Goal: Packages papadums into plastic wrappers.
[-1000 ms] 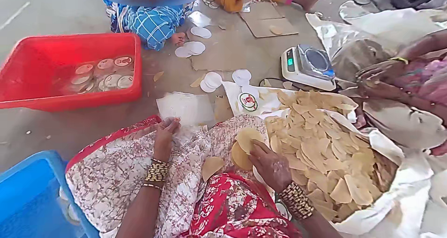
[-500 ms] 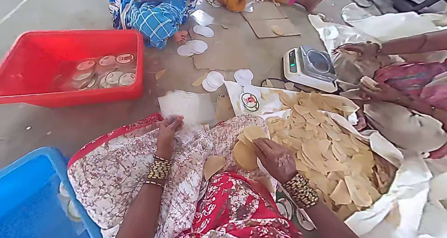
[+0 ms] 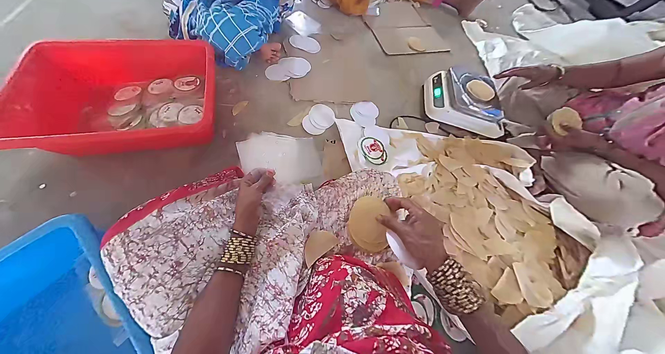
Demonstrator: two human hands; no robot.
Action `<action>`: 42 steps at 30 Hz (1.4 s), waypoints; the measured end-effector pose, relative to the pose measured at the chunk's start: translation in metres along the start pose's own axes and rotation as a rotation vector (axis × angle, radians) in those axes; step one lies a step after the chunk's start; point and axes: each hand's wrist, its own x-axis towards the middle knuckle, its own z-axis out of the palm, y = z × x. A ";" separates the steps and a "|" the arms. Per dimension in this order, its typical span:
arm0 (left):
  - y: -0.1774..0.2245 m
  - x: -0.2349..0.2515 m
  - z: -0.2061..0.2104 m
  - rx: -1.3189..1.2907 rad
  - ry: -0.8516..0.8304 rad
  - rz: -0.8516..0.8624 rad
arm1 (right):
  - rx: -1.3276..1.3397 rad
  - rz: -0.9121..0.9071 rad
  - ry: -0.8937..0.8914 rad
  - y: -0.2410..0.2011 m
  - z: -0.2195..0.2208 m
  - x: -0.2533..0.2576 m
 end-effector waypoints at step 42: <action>-0.005 0.003 0.000 0.045 0.004 0.022 | -0.397 -0.805 0.206 0.032 0.043 -0.054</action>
